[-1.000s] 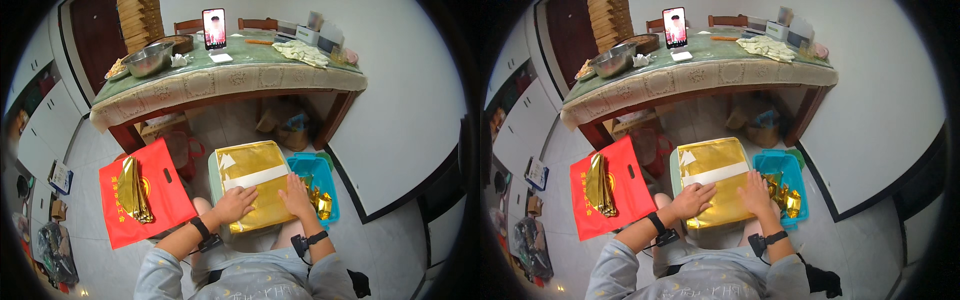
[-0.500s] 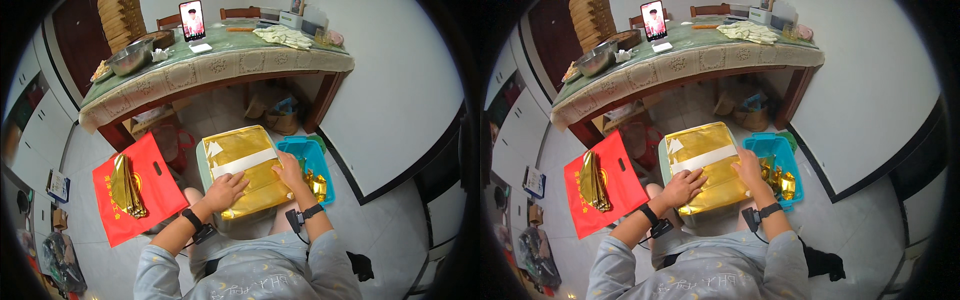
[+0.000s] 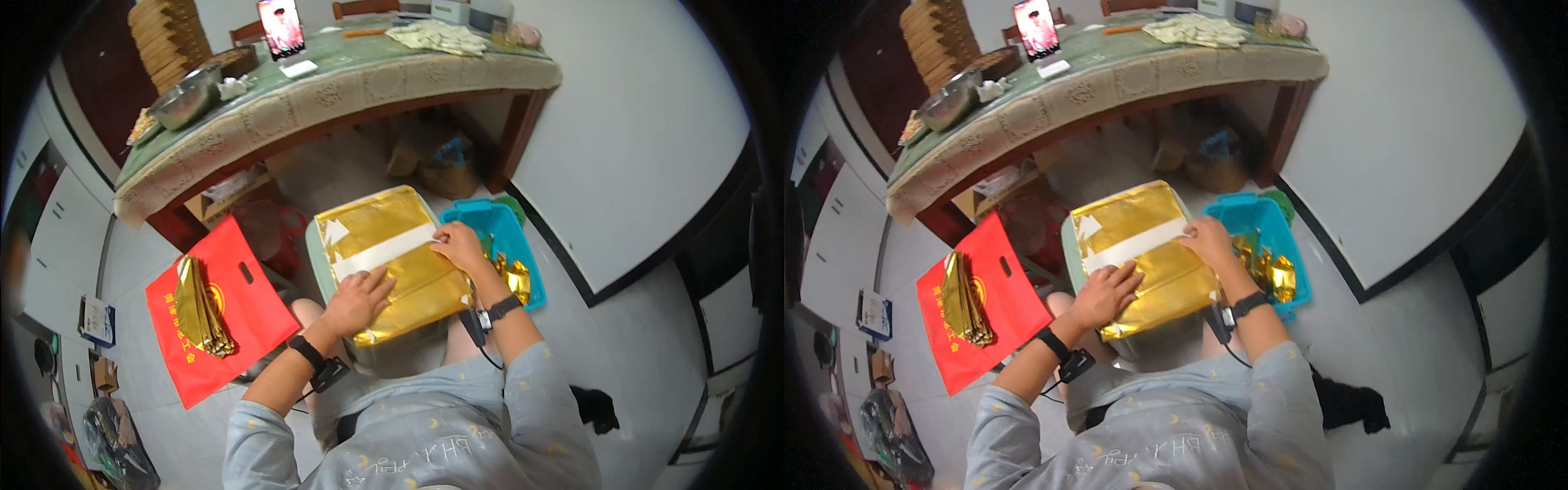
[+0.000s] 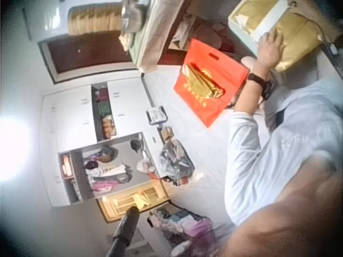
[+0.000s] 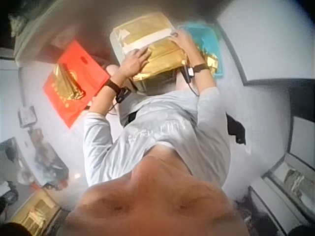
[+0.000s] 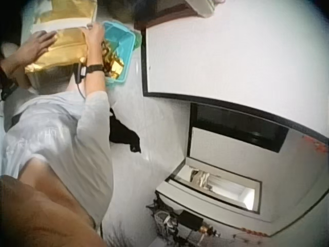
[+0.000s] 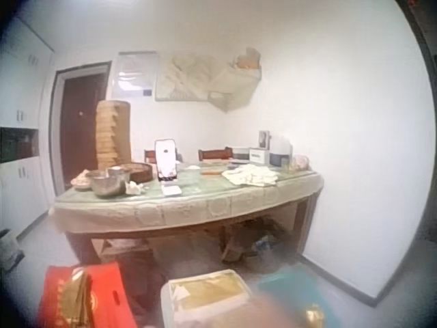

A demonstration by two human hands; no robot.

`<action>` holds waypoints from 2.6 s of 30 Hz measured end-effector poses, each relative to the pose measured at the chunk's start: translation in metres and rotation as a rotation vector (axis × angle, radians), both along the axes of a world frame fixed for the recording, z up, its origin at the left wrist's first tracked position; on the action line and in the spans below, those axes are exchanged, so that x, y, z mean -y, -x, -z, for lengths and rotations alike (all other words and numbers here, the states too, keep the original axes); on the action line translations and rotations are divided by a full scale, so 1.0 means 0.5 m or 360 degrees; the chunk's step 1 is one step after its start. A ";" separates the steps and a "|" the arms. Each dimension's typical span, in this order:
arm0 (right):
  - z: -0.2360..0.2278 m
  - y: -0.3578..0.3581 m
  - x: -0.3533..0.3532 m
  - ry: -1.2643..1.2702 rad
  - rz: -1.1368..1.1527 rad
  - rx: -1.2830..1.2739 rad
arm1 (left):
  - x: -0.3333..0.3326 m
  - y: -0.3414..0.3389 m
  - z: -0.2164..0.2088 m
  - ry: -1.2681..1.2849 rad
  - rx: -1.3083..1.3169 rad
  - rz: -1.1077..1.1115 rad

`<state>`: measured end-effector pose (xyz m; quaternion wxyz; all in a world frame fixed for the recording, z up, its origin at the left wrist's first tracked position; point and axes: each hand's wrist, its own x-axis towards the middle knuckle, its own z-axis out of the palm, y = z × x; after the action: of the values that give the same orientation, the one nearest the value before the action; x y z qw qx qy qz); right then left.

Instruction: The person folds sheets of gold-colored paper into small packets by hand, then places them into a red paper bag. Another person assists by folding similar packets and placing them into the same bag.

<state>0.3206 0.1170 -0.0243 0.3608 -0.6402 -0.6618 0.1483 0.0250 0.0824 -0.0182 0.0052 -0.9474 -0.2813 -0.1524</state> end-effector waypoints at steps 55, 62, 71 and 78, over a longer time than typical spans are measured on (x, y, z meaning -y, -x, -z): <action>0.045 0.036 0.006 -0.0155 0.0276 0.0676 | 0.004 0.022 0.000 0.0309 -0.0013 0.0216; 0.045 0.026 -0.002 -0.0185 0.0296 0.0683 | 0.011 0.019 -0.003 0.0218 -0.0102 0.0207; 0.018 0.016 0.016 -0.0361 0.0206 0.0631 | 0.012 0.017 0.002 0.0208 -0.0105 0.0184; -0.018 0.124 0.135 -0.0247 -0.0557 0.0617 | 0.015 0.017 0.003 0.0221 -0.0118 0.0164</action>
<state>0.2588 0.0496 -0.0154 0.2441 -0.5030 -0.8285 0.0319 0.0162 0.0751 -0.0196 -0.0579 -0.9637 -0.2418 -0.0976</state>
